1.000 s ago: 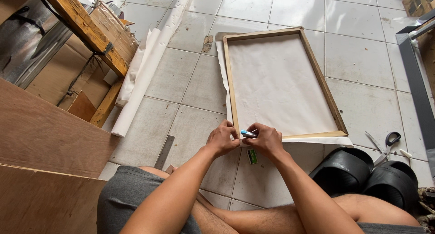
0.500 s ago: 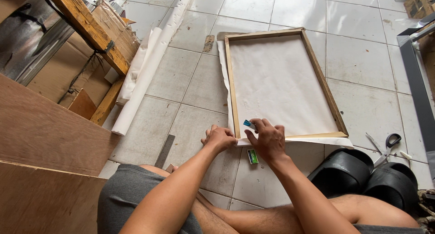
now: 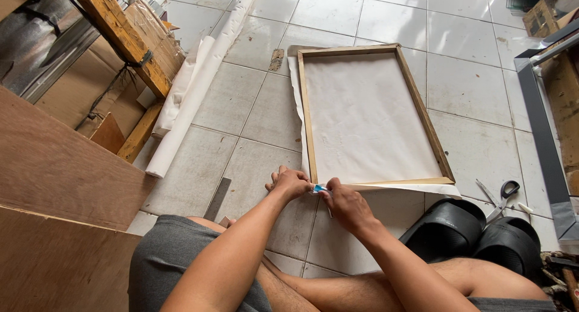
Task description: The person stretches a white canvas over a wooden frame using a staple gun. They pull the canvas taut and apply staples along the edges to secure it to the frame.
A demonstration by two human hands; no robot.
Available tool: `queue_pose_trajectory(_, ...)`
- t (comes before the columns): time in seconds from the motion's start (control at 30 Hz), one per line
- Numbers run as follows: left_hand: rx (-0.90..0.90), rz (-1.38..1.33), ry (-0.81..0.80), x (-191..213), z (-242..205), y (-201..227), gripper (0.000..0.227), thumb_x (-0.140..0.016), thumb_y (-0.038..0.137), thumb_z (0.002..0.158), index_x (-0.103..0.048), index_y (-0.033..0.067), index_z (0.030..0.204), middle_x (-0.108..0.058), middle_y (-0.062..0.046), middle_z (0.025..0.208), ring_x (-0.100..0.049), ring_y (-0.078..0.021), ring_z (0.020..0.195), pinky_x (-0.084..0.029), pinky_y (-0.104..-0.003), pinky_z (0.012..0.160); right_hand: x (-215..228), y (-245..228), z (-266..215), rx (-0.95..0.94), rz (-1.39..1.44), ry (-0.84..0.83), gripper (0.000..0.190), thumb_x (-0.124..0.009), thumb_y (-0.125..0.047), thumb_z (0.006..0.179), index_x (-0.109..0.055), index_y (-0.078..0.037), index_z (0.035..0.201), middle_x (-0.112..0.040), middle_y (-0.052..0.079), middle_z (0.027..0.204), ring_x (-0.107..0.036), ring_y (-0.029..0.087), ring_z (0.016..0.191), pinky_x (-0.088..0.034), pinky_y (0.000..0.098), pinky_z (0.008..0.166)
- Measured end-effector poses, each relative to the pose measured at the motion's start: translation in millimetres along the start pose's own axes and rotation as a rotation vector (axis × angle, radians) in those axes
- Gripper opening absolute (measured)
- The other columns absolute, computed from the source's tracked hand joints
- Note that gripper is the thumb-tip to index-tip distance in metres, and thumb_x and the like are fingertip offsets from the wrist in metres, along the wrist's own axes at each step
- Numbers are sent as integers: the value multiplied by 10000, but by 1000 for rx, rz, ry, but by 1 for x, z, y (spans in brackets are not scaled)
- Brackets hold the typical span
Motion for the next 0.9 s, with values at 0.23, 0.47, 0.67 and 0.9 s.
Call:
queue_pose_trajectory(0.23, -98, -14, -119, 12, -1, 8, 230, -859, 434, 724, -864, 495, 945, -708, 121, 1198, -559, -232, 1399, -330, -344, 1265, 32, 7, 5, -15, 26, 95, 362, -707, -403, 1063, -604, -278, 1388, -822, 118, 939, -828, 385, 970, -640, 563, 895)
queue_pose_trajectory(0.47, -293, 11, -108, -1, 20, 18, 456, -861, 124, 688, -884, 366, 1074, -678, -96, 1268, -680, -342, 1331, -533, -457, 1171, 50, -19, 0, 59, -74, 80, 231, -768, -378, 1025, -779, -290, 1238, -843, 61, 909, -834, 326, 920, -652, 508, 868)
queue_pose_trajectory(0.67, -414, 12, 19, 4, 12, 25, 268, -821, 111, 830, -857, 289, 1028, -691, -126, 1190, -732, -394, 1279, -582, -514, 1106, 51, -20, -1, 17, 0, 66, 125, -751, -336, 1073, -838, -248, 1089, -787, 9, 771, -791, 236, 761, -621, 402, 787)
queue_pose_trajectory(0.9, -441, 68, -33, 7, 6, 27, 151, -803, 163, 923, -852, 297, 975, -692, -135, 1268, -715, -415, 1328, -581, -538, 1134, 37, -10, 6, 82, -51, 65, 188, -786, -409, 1009, -800, -243, 1097, -790, 59, 819, -814, 348, 865, -642, 517, 803)
Point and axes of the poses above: each hand's wrist, its own z-axis towards the middle knuckle, its own x-axis out of the back of the hand, y = z × x, the point moved 10 cm from there along z, towards the middle knuckle
